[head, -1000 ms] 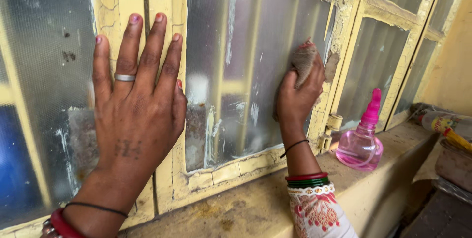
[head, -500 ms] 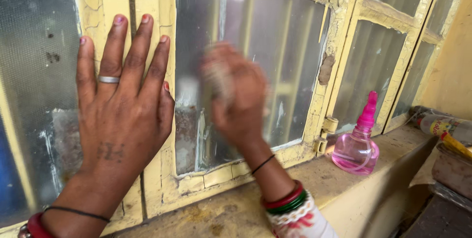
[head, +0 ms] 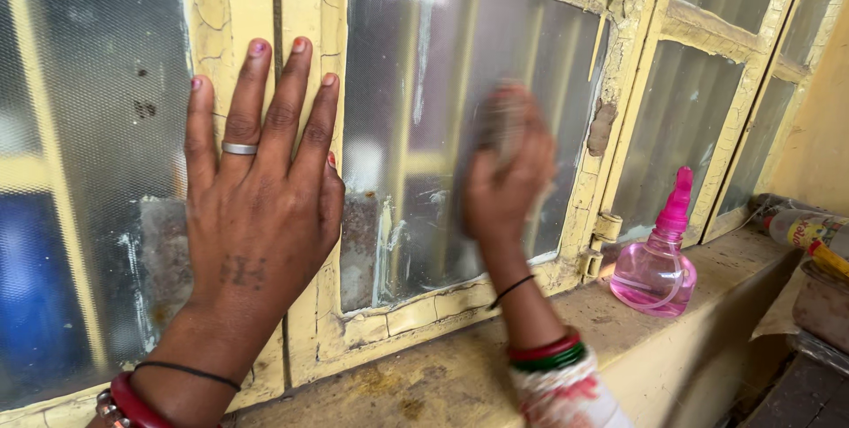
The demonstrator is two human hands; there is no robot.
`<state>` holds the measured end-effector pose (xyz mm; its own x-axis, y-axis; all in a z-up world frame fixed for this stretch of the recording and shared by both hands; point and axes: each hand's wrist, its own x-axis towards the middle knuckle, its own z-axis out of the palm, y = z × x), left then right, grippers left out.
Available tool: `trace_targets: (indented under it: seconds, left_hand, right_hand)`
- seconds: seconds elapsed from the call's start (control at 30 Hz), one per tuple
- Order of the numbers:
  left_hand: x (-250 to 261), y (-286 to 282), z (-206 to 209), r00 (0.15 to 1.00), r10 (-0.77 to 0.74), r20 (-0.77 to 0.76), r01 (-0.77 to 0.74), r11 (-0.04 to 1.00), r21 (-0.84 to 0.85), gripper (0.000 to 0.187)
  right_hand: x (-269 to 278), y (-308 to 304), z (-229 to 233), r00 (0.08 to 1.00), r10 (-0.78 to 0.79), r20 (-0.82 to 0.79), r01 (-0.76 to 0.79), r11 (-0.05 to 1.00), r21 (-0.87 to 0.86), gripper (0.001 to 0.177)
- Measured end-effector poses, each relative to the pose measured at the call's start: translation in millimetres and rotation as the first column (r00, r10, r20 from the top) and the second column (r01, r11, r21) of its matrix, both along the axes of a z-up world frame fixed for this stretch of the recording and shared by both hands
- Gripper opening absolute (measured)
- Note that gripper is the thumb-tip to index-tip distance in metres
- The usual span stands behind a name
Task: The person scrubs a window pane with a cloth using their right hand while holding the frame with their left hand. The cleaning action is repetitive and focused on a single section of the window throughout the clip.
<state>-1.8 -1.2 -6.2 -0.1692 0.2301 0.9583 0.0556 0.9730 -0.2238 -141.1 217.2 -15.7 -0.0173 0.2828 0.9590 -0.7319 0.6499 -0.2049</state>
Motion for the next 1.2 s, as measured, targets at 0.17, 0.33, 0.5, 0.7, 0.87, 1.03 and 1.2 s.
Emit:
trace_targets:
  seconds: [0.17, 0.33, 0.5, 0.7, 0.87, 1.03, 1.2]
  left_hand:
    - [1.8, -0.2, 1.7, 1.000, 0.002, 0.025, -0.002, 1.000, 0.012, 0.068]
    - [3.0, 0.8, 2.9, 1.000, -0.019, 0.024, 0.019, 1.000, 0.011, 0.065]
    - [2.7, 1.4, 1.8, 1.000, 0.011, 0.009, -0.011, 1.000, 0.003, 0.064]
    - [2.2, 0.6, 2.0, 1.000, 0.028, 0.004, -0.028, 1.000, -0.006, 0.066]
    - [3.8, 0.2, 3.4, 1.000, 0.022, -0.008, -0.022, 1.000, -0.009, 0.065]
    - [7.2, -0.2, 4.8, 1.000, 0.003, -0.013, -0.003, 1.000, 0.004, 0.066]
    - [6.7, -1.1, 5.7, 0.999, -0.035, -0.037, 0.036, 0.999, 0.008, 0.063]
  right_hand:
    - [77.5, -64.5, -15.0, 0.989, 0.053, -0.139, 0.036, 0.824, 0.565, 0.071]
    - [47.2, -38.7, -3.3, 0.989, 0.001, -0.149, 0.068, 0.887, 0.458, 0.062]
    - [-33.5, 42.6, 2.1, 0.999, -0.032, 0.003, 0.032, 0.999, -0.034, 0.064]
    - [-44.5, 74.2, -0.4, 0.993, -0.082, 0.084, 0.098, 0.974, -0.207, 0.050]
    - [-3.0, 16.9, -0.2, 0.999, 0.041, 0.018, -0.040, 0.996, -0.079, 0.063]
    - [51.3, -31.6, -10.1, 0.959, -0.256, 0.121, 0.098, 0.701, 0.707, 0.051]
    - [65.9, -21.5, -40.1, 0.946, 0.110, -0.306, 0.257, 0.323, 0.911, 0.055]
